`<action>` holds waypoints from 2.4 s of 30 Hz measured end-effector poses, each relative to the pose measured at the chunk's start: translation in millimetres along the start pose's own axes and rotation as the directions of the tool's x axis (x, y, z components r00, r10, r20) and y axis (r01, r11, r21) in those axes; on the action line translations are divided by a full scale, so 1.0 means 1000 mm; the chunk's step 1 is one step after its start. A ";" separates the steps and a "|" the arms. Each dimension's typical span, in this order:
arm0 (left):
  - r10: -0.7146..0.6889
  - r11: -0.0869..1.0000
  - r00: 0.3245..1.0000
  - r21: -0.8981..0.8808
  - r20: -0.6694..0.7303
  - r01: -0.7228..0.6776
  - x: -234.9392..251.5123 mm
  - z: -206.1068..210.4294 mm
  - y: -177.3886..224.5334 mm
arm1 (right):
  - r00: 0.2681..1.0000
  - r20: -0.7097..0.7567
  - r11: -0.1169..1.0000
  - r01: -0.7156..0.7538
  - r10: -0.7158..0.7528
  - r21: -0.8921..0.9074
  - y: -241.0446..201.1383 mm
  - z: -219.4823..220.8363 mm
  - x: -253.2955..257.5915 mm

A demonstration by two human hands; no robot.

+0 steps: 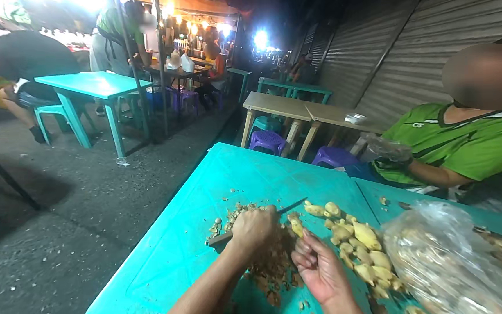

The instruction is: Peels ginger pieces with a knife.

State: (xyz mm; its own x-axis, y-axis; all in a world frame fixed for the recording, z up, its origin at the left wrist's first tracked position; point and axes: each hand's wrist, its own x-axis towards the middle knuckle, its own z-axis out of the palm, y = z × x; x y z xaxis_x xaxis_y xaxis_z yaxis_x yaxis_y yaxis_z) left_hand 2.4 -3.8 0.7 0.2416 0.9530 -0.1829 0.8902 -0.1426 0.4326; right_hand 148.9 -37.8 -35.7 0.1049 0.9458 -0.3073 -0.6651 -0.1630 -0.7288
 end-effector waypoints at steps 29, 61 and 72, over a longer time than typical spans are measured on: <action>0.150 0.989 0.989 0.012 0.002 -0.150 -0.014 0.007 0.012 | 0.963 0.222 0.757 0.257 -0.151 -0.601 -0.002 -0.011 0.001; 0.303 0.952 0.952 -0.032 -0.031 -0.304 -0.016 0.007 -0.001 | 0.925 0.345 0.586 0.369 -0.158 -0.721 -0.023 -0.019 -0.001; 0.239 0.967 0.970 -0.103 0.032 -0.235 -0.016 0.005 -0.001 | 0.958 0.248 0.636 0.281 -0.143 -0.719 -0.019 -0.018 0.002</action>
State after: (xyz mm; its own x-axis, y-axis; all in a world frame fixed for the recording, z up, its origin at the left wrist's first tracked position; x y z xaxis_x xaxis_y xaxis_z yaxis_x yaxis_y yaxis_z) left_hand 0.0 -20.2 -1.0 0.4599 0.8821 -0.1023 0.7638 -0.3342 0.5522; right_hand 175.2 -37.8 -33.8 0.0125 0.9992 -0.0387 0.1383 -0.0400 -0.9896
